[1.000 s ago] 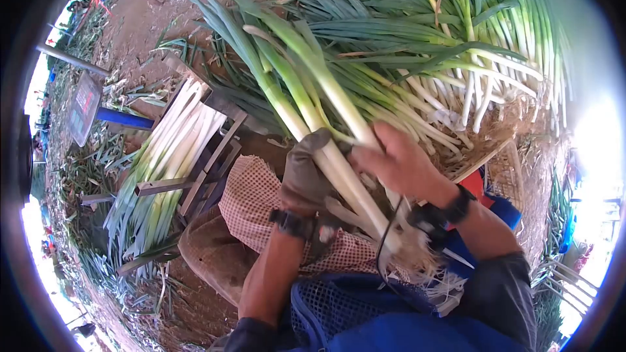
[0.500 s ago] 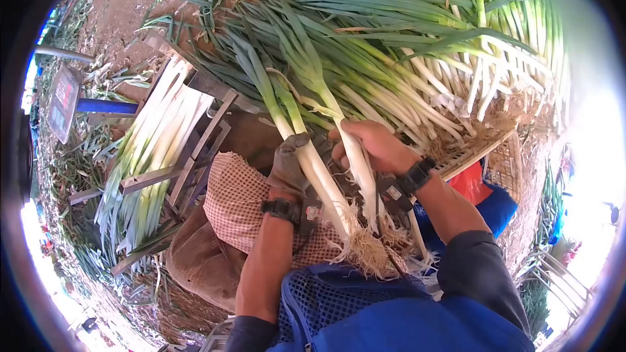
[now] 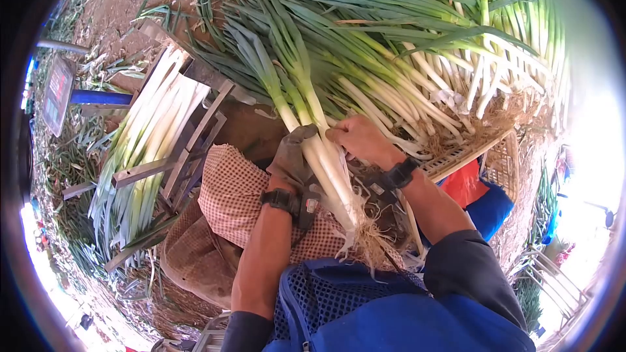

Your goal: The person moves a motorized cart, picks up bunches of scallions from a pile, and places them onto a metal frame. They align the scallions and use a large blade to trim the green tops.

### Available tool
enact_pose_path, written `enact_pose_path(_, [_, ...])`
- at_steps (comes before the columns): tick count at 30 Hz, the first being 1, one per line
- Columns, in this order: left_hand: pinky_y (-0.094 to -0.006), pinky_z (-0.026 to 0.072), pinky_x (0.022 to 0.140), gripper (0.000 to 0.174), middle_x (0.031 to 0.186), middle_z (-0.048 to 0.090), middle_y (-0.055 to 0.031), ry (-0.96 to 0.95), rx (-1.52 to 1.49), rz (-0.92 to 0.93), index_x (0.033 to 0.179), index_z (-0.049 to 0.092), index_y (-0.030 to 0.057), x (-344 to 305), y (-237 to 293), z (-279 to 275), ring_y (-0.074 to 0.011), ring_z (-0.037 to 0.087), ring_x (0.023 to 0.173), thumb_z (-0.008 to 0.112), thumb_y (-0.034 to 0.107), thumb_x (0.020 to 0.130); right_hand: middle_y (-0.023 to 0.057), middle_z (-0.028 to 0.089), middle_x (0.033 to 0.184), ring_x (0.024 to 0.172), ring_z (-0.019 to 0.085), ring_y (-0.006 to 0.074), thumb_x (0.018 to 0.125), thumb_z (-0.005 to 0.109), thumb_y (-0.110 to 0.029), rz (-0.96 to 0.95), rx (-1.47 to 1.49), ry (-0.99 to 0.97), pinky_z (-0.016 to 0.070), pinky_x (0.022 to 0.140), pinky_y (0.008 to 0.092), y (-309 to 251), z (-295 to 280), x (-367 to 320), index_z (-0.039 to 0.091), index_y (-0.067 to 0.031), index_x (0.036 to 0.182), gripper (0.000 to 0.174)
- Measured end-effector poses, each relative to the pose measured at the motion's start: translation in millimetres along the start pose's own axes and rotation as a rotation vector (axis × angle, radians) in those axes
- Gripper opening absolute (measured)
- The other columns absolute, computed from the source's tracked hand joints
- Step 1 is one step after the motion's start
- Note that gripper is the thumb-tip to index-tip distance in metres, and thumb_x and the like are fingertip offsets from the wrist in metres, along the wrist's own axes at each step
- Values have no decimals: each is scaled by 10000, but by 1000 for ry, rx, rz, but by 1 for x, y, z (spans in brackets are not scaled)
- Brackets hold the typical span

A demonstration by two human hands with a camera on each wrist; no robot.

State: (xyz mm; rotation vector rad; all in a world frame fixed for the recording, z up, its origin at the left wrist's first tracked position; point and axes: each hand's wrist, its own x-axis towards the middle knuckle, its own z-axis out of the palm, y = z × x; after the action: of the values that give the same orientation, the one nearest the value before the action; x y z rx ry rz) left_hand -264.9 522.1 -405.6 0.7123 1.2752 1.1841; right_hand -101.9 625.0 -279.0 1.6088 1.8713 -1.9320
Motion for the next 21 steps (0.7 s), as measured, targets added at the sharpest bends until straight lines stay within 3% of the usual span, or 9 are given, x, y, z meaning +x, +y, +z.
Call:
enact_pose_path(1, [-345,559,964,350,1205,715,-197,26,-188,-101,1250,657,-37,1,1,1,-270,697,1099,623,0,903,24,600,608,576,617,93,966,675,-329,14,-27,16,456,527,274,-3,1,-1,686,11,779,389])
enact_pose_path(3, [-346,565,943,336,1188,715,-194,43,-64,-3,1236,658,-42,-3,18,3,-268,698,1077,627,23,909,26,602,611,589,623,100,972,667,-311,-32,-201,94,469,543,271,-7,5,-1,681,11,775,377])
enact_pose_path(5, [-350,574,909,297,1152,716,-179,21,561,393,1203,663,-53,-12,28,-1,-260,699,1035,614,67,936,26,607,626,610,631,110,974,660,-290,-152,-493,215,491,566,270,-8,10,-3,672,12,772,363])
enact_pose_path(8, [-388,571,890,300,1078,696,-154,-37,16,145,1157,643,-37,-2,19,2,-289,684,957,649,160,930,47,628,713,645,631,148,1013,622,-275,-418,-251,256,503,580,295,-15,15,-24,640,-16,831,316])
enact_pose_path(11, [-389,580,838,284,1015,690,-147,153,-908,-337,1119,658,-47,-4,65,20,-270,678,876,645,175,942,34,577,748,612,565,152,1062,570,-281,-269,791,-17,466,540,309,-32,8,-44,578,-65,931,253])
enact_pose_path(15, [-410,584,833,288,1004,687,-147,145,-848,-410,1136,653,-44,4,54,18,-287,685,876,654,152,925,-5,470,683,541,437,93,1097,514,-280,-246,1067,-168,428,474,289,-60,-5,-79,550,-91,981,224])
enact_pose_path(18, [-413,591,771,288,982,690,-152,177,-700,-382,1127,660,-52,2,62,21,-297,687,831,662,141,914,-49,424,659,496,359,62,1100,509,-292,-413,984,-210,319,414,235,-88,-28,-104,540,-107,953,238])
enact_pose_path(20, [-409,592,722,286,955,693,-154,232,-709,-368,1116,670,-57,-2,65,20,-305,684,778,674,134,904,-86,390,636,460,311,57,1095,519,-335,-548,1003,-74,261,388,211,-108,-54,-124,545,-101,936,285])
enact_pose_path(21, [-400,594,739,270,955,703,-145,207,-641,-384,1114,683,-50,3,54,15,-292,688,789,676,135,916,-56,427,698,479,345,62,1078,496,-272,-673,1017,-57,283,399,208,-118,-74,-141,538,-52,1032,229])
